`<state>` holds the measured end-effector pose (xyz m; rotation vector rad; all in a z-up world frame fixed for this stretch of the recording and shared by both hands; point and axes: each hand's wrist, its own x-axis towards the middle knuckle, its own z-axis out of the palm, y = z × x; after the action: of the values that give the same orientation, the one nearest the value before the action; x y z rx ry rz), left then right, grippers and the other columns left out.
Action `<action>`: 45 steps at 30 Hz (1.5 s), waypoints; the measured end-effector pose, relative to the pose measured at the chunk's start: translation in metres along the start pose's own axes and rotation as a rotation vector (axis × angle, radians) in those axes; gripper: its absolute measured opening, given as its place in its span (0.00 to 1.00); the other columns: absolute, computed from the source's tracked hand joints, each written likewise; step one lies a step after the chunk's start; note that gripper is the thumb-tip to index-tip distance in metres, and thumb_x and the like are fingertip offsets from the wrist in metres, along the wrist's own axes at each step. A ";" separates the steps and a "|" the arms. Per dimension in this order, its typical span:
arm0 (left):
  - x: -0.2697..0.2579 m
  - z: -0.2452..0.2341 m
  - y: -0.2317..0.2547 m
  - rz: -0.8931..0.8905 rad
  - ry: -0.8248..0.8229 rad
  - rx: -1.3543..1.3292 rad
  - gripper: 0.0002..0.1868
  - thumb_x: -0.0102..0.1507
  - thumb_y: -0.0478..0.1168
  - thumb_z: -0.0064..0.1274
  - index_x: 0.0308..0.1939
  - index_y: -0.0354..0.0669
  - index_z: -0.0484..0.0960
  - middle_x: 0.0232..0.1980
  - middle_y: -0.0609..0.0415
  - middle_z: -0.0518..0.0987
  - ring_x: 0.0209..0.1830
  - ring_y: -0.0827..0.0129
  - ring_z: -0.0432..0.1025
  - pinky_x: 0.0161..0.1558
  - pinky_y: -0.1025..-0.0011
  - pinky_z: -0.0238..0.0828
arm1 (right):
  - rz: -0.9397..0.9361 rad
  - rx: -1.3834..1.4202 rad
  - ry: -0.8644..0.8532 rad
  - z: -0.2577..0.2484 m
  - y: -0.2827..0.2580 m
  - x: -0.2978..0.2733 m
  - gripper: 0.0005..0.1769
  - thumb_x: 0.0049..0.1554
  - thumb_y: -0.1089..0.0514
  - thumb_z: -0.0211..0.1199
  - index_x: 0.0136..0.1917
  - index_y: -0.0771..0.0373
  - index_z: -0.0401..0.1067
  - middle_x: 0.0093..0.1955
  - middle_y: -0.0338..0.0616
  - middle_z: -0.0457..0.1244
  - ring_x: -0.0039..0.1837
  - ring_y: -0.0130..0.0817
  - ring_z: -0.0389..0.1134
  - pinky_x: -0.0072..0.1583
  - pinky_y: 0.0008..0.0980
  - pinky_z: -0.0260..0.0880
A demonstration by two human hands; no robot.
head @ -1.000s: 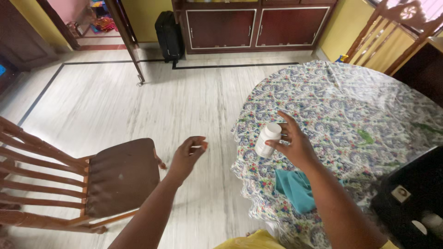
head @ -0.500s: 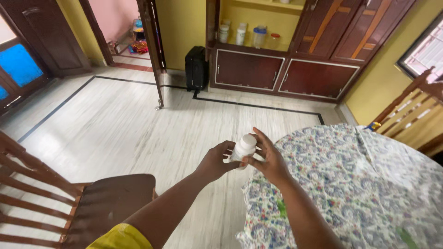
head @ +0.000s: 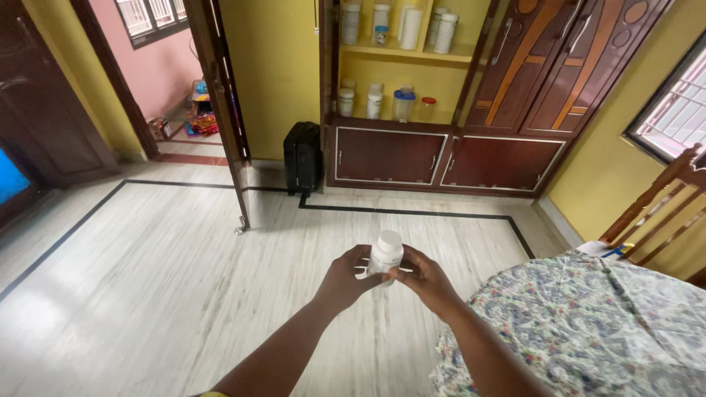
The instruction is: The person picks up various containers from a basket on a table, walks to a wall cabinet, and places them on shelves. The person repeats this process for multiple containers, including a clear rectangular container, a red-lidded jar, and several smaller jars, then closes the cabinet.
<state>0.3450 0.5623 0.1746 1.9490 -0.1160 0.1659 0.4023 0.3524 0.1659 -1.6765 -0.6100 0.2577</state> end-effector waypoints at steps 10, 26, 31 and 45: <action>0.163 -0.083 -0.055 0.080 -0.193 -0.013 0.35 0.54 0.45 0.69 0.64 0.43 0.76 0.59 0.50 0.82 0.59 0.61 0.78 0.60 0.64 0.75 | 0.148 -0.097 0.205 0.006 0.012 0.154 0.33 0.57 0.50 0.66 0.73 0.61 0.65 0.63 0.45 0.69 0.65 0.33 0.69 0.66 0.37 0.69; 0.475 -0.026 -0.061 0.155 -0.190 0.063 0.35 0.53 0.49 0.69 0.62 0.42 0.77 0.57 0.50 0.83 0.53 0.61 0.80 0.51 0.64 0.79 | 0.050 -0.209 0.228 -0.203 0.085 0.393 0.36 0.55 0.46 0.67 0.73 0.62 0.66 0.59 0.49 0.71 0.59 0.35 0.72 0.61 0.37 0.73; 0.554 -0.022 -0.076 0.173 -0.138 0.039 0.36 0.54 0.49 0.70 0.63 0.42 0.77 0.57 0.49 0.84 0.53 0.62 0.81 0.52 0.65 0.79 | 0.051 -0.237 0.221 -0.247 0.108 0.476 0.35 0.54 0.47 0.69 0.70 0.62 0.67 0.56 0.45 0.73 0.56 0.31 0.75 0.58 0.34 0.76; 0.853 -0.093 -0.162 0.153 -0.201 -0.132 0.39 0.55 0.47 0.68 0.68 0.42 0.72 0.60 0.46 0.83 0.58 0.61 0.80 0.54 0.62 0.79 | -0.013 -0.228 0.219 -0.313 0.154 0.766 0.32 0.57 0.52 0.66 0.73 0.61 0.65 0.55 0.46 0.72 0.56 0.28 0.73 0.59 0.33 0.74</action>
<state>1.2058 0.7067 0.2065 1.8214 -0.3999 0.0610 1.2332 0.4768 0.2085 -1.8890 -0.4994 -0.0070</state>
